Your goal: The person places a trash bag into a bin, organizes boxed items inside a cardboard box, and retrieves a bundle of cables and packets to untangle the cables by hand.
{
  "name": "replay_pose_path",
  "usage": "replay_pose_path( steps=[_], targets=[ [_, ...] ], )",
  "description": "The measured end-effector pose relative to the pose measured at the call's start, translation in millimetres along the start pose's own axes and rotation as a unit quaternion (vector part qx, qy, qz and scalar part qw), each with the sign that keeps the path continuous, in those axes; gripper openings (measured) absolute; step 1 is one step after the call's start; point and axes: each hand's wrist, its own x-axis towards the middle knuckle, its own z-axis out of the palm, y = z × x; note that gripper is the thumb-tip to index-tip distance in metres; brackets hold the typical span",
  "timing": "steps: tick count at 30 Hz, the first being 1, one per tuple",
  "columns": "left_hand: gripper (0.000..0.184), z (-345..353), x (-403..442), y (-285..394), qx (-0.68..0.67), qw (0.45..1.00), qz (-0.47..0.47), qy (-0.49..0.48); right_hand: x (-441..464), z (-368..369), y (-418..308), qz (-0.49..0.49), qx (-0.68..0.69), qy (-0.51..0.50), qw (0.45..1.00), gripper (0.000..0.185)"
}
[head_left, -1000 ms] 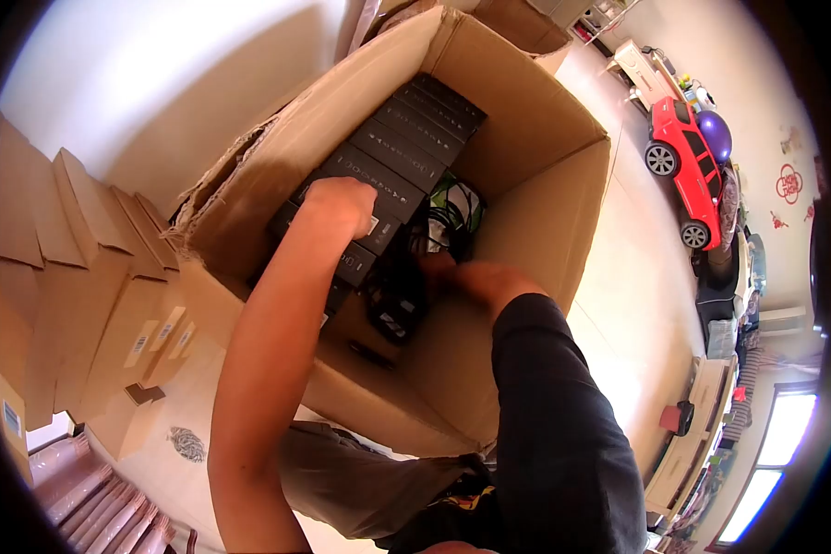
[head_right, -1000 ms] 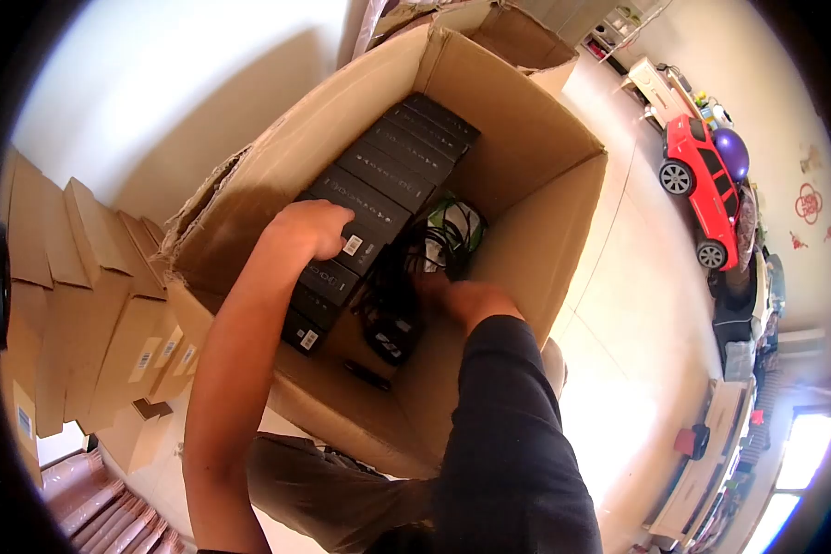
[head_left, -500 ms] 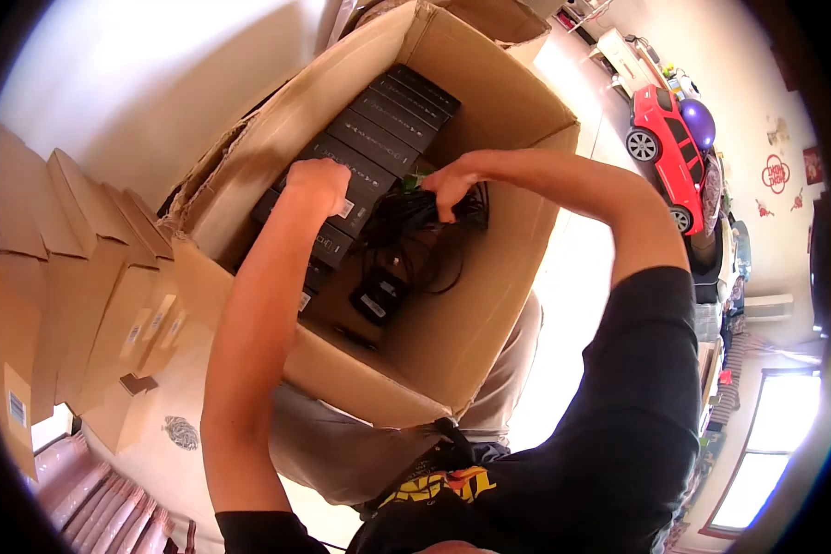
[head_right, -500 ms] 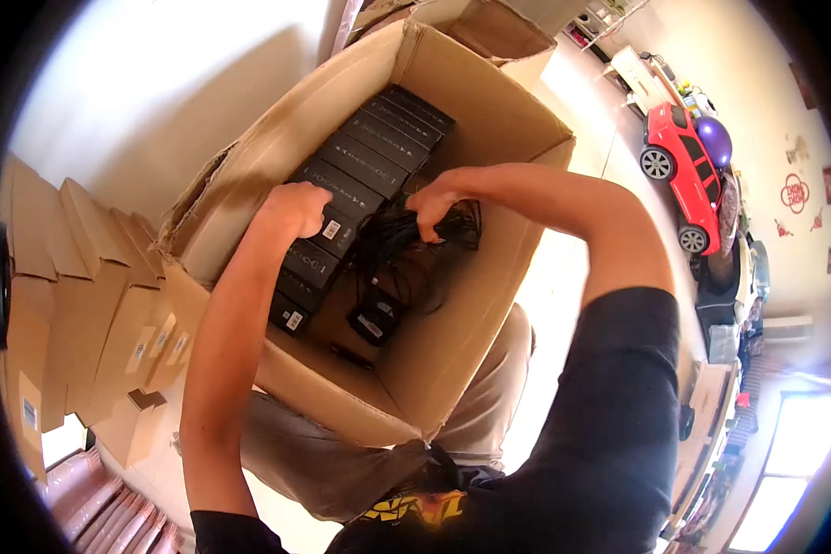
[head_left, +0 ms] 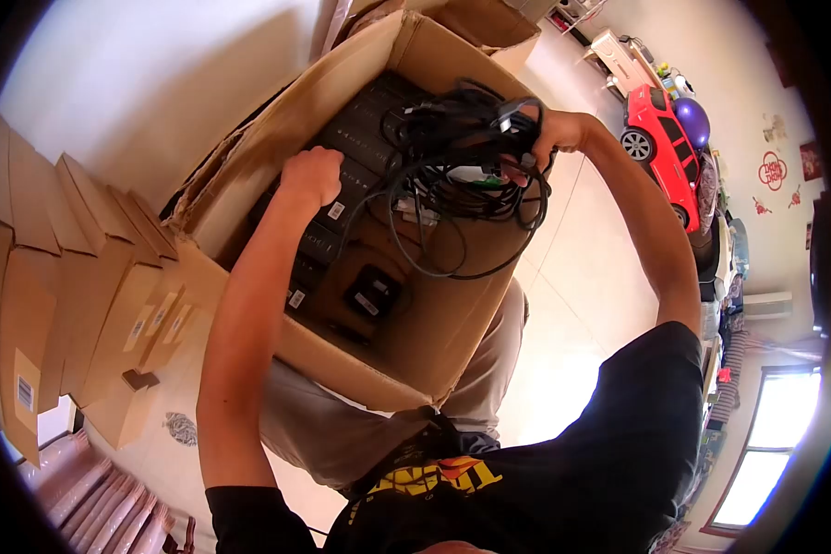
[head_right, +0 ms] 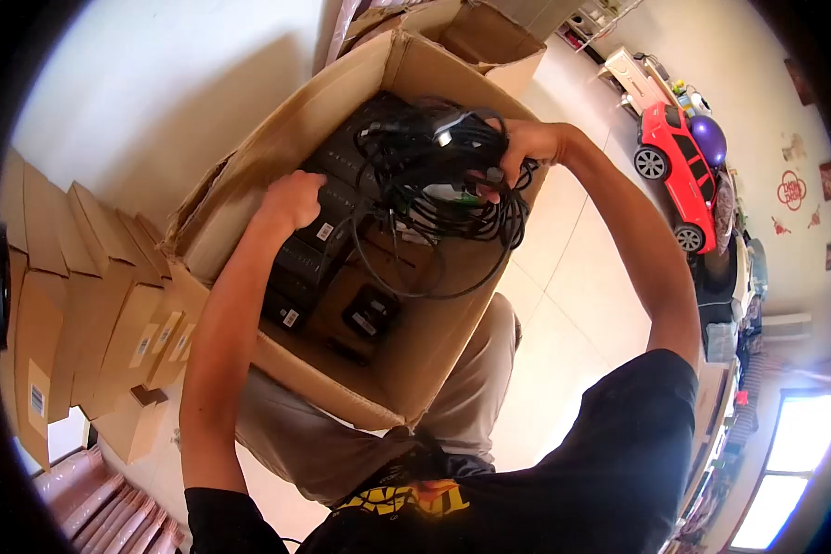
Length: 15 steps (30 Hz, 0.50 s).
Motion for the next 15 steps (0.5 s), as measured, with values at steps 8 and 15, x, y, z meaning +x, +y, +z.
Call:
replay_pose_path(
  steps=[8,15],
  targets=[
    [0.072,-23,19,17,-0.622,0.782,0.049,0.008,-24,12,21,-0.184,0.111,0.042,0.976,0.038],
    [0.12,-62,-27,46,-0.607,0.749,0.26,0.059,-22,61,6,-0.209,0.213,0.145,0.943,0.047]
  ],
)
